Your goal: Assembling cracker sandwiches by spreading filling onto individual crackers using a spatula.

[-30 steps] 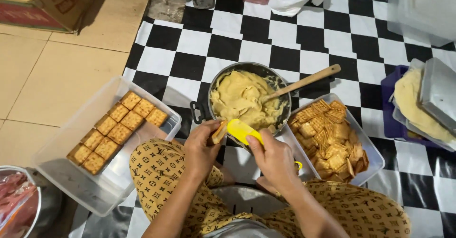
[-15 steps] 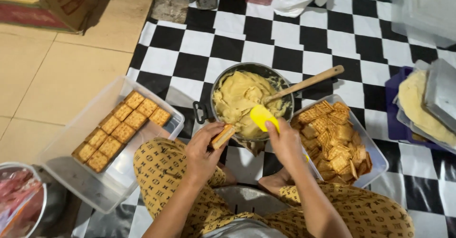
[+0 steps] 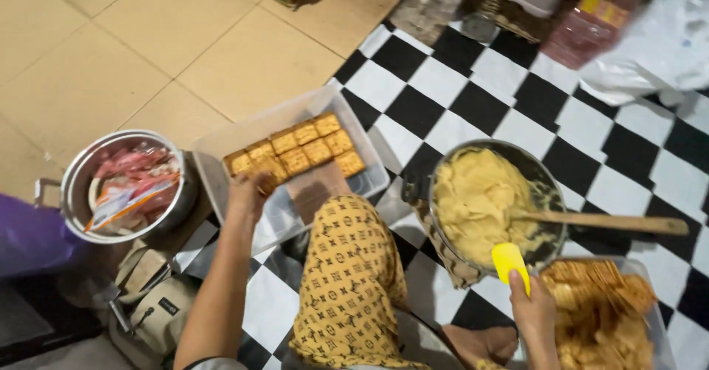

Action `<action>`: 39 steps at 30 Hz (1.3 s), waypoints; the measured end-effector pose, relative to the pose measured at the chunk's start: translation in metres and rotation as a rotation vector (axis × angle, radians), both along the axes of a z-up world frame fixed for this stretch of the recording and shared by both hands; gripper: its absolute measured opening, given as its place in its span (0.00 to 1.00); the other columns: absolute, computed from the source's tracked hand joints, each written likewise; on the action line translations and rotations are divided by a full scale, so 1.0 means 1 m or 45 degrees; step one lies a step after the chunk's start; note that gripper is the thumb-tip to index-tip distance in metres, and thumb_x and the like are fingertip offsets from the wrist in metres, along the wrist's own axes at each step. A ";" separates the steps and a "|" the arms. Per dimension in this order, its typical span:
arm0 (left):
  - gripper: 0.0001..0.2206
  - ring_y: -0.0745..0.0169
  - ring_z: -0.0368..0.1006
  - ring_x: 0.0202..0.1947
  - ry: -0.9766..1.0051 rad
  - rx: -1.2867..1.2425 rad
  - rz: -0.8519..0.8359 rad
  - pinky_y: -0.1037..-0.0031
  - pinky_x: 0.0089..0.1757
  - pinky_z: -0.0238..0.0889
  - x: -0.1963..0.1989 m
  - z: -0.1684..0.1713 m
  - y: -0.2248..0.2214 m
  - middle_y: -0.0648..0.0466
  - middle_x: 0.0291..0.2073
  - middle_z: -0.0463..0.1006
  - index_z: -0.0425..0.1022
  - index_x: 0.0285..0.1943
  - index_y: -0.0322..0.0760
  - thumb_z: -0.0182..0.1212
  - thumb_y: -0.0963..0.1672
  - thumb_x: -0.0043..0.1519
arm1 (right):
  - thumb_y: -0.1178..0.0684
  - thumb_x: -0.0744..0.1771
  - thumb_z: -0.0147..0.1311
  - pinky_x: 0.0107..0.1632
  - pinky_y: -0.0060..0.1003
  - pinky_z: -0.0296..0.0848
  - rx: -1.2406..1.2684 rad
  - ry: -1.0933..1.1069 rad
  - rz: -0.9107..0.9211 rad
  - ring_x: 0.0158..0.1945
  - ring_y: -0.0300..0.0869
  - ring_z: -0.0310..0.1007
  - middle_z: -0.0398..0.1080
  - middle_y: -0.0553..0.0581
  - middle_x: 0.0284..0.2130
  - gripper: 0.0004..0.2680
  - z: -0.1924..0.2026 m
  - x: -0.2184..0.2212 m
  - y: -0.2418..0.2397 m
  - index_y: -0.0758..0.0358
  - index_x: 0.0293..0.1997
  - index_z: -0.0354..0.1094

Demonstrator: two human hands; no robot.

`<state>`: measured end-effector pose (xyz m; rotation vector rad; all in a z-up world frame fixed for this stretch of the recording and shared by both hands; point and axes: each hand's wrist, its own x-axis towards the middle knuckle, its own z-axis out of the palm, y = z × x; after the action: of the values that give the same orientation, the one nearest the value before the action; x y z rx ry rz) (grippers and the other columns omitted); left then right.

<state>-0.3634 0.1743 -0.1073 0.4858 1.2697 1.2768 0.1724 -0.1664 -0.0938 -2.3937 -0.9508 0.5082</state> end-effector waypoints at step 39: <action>0.33 0.54 0.74 0.56 0.469 -0.283 -0.173 0.73 0.55 0.65 0.061 -0.209 0.059 0.43 0.58 0.74 0.65 0.68 0.20 0.59 0.54 0.65 | 0.45 0.74 0.46 0.42 0.55 0.68 0.280 -0.041 -0.488 0.30 0.59 0.71 0.68 0.69 0.20 0.16 0.005 0.042 -0.043 0.73 0.55 0.68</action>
<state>-0.3028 0.2331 -0.3160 0.6544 1.6354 0.9436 0.2142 -0.2095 -0.0887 -2.3079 -0.5081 0.2097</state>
